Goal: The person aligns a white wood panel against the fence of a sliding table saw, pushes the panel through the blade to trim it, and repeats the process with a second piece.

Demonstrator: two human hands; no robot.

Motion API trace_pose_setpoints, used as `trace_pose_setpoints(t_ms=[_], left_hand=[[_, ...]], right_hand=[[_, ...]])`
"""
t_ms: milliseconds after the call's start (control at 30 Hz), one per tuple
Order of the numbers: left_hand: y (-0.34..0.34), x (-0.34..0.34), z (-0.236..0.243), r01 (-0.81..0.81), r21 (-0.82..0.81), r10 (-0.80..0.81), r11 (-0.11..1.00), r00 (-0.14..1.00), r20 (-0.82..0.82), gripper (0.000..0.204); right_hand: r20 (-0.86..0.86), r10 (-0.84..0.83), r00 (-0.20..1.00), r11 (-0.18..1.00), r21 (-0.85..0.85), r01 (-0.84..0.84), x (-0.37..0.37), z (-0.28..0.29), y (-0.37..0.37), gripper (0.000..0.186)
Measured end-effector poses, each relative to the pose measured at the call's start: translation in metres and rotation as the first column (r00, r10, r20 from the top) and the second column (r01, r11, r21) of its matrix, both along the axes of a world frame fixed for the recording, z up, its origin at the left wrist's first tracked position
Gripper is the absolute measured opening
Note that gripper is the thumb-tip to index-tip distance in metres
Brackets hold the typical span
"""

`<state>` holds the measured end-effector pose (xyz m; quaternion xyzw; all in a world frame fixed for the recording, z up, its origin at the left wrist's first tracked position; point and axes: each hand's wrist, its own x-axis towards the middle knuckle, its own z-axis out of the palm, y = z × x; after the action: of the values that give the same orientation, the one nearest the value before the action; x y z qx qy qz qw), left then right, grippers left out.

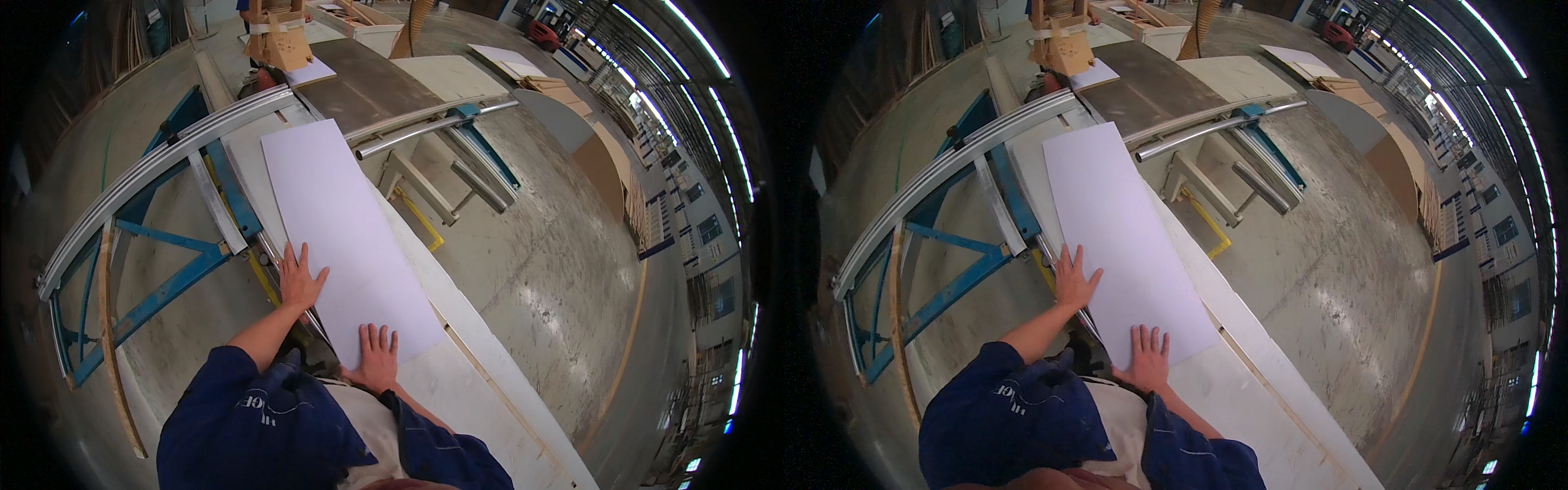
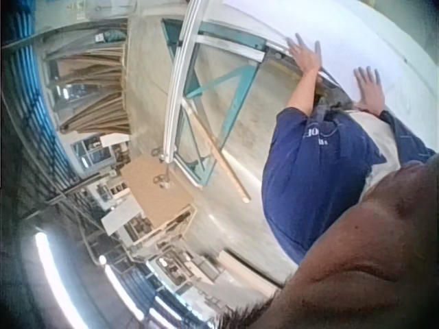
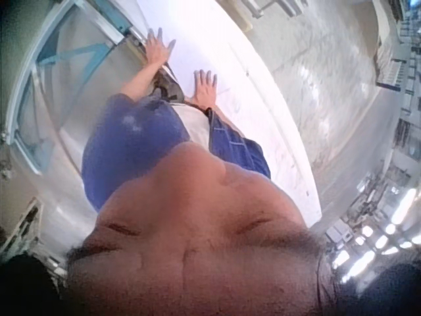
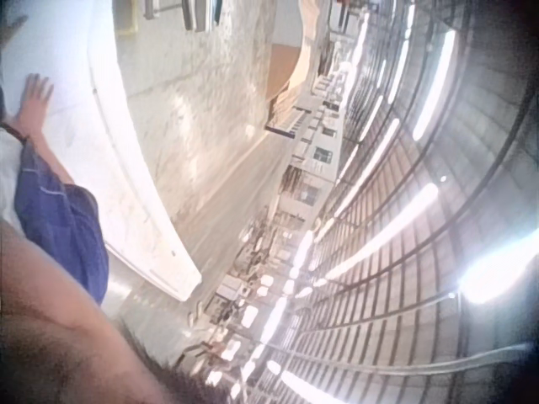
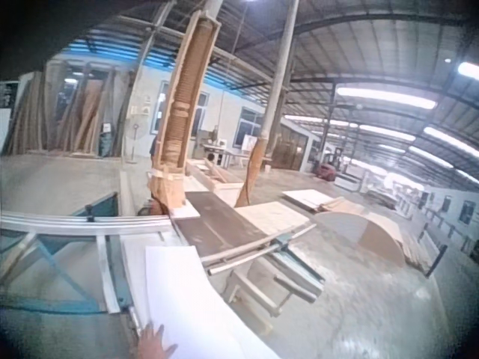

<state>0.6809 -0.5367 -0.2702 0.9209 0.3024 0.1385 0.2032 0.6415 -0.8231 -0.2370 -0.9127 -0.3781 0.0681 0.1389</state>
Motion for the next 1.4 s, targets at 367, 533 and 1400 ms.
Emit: trace_pose_setpoints(t_ms=[367,533,1400], left_hand=[[0.065,0.101,-0.008,-0.089,0.047,0.088,0.995,0.996,0.016,0.09],[0.09,0.115,-0.006,-0.004,0.077,0.006,0.997,1.0,-0.02,0.089],[0.1,0.13,-0.006,0.042,0.159,-0.037,0.986,0.999,-0.037,0.078]], right_hand=[[-0.011,0.115,0.993,0.993,0.005,-0.115,0.151,0.009,0.051,0.113],[-0.009,0.118,0.993,0.993,0.032,-0.117,0.186,0.006,0.064,0.114],[-0.003,0.312,0.95,0.934,0.187,-0.306,0.23,-0.017,0.071,0.082]])
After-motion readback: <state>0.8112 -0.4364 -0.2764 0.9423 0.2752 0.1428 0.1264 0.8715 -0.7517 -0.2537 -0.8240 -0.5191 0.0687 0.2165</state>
